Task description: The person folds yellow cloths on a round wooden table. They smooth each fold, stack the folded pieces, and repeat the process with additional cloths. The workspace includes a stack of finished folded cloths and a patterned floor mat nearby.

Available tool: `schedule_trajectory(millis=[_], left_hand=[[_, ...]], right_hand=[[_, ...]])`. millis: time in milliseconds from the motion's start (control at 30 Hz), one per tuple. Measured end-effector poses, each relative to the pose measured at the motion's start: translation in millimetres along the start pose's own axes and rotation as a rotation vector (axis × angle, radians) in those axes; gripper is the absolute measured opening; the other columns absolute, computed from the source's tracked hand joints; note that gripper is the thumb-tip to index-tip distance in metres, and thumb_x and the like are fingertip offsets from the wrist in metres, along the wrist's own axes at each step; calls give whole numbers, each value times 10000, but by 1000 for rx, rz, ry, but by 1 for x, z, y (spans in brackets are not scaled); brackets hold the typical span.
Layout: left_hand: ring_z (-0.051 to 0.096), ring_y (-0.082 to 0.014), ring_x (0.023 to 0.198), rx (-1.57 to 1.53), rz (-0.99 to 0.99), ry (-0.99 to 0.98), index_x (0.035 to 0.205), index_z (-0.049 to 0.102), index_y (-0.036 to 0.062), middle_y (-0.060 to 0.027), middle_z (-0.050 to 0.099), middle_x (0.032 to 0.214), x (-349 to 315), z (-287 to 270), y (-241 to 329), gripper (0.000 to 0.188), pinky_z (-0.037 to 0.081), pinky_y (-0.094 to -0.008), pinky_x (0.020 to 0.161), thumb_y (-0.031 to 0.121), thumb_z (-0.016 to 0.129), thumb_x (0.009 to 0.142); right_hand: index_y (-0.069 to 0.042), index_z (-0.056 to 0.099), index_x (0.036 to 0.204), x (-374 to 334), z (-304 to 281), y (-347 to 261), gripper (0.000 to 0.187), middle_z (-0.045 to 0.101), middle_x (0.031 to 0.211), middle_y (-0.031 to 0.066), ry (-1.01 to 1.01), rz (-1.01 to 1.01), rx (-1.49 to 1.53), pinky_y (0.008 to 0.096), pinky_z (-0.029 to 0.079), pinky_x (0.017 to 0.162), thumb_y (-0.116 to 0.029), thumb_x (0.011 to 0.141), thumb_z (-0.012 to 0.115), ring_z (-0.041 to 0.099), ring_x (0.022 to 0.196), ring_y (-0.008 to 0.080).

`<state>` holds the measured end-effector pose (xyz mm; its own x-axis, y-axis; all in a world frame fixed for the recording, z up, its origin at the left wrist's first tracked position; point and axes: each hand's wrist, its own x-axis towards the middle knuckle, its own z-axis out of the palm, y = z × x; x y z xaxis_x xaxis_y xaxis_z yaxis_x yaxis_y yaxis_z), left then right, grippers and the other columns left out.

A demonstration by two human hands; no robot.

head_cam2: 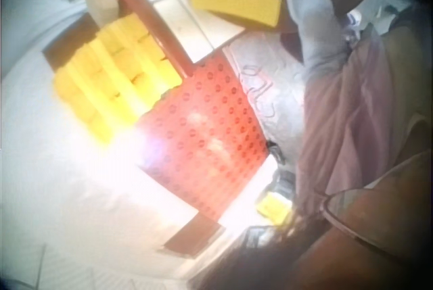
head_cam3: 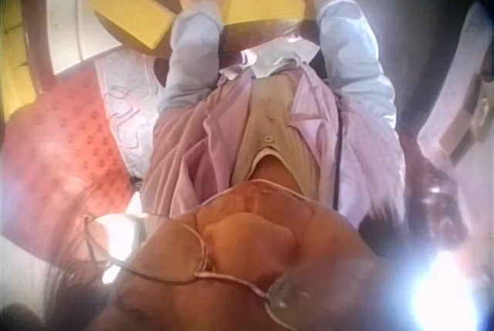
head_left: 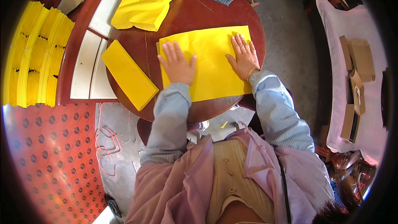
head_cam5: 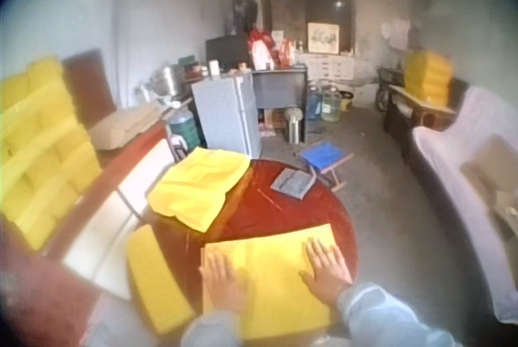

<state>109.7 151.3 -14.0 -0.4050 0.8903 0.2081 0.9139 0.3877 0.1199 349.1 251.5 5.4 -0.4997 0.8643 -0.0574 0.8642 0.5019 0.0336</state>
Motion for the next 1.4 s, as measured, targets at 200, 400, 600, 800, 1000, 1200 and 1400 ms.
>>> schedule_trajectory(millis=[200,400,600,800,1000,1200,1400], left_hand=[[128,-357,1655,-75,91,-43,1667,281,7,-218,224,1759,-28,8,33,816,70,-625,1305,513,509,1069],[137,-339,1656,-15,103,-19,1669,308,31,-177,259,1760,-20,16,29,813,62,-616,1312,550,490,1071],[73,-270,1669,-57,188,-120,1702,221,63,-142,182,1787,13,13,6,805,20,-546,1329,540,440,1092],[93,-269,1667,-20,262,-117,1705,210,63,-134,181,1788,21,14,-9,783,30,-543,1329,523,421,1107],[146,-307,1656,3,304,-56,1683,260,32,-167,216,1773,19,12,-9,773,107,-570,1316,485,478,1095],[221,-342,1633,-116,367,26,1657,328,23,-185,288,1745,17,12,-12,765,154,-612,1298,487,520,1080],[221,-325,1637,-109,435,42,1675,302,54,-164,291,1749,29,18,-16,737,150,-584,1299,465,492,1094]], right_hand=[[-183,188,1721,-1,-1,-1,753,125,1805,35,28,15,11,448,25,1354,-611,1112,298,84,1665,199],[-188,186,1722,4,4,-4,763,123,1806,29,51,32,28,443,26,1353,-633,1109,272,67,1666,193],[-177,168,1724,-1,-3,-20,788,121,1807,26,-9,90,15,474,58,1351,-638,1099,303,72,1667,200],[-213,732,1336,42,7,48,393,638,1456,51,283,-149,307,505,388,1186,-427,1042,585,509,1401,259],[-118,678,1369,249,24,77,418,590,1480,68,798,-240,-48,456,452,1148,-381,1051,612,516,1381,319],[-141,481,1599,293,48,68,597,470,1661,67,383,-38,-27,591,353,1197,-471,1102,474,335,1541,408],[-104,559,1532,249,-18,85,565,530,1604,117,77,-107,315,506,465,1099,-408,1058,606,561,1332,409]])
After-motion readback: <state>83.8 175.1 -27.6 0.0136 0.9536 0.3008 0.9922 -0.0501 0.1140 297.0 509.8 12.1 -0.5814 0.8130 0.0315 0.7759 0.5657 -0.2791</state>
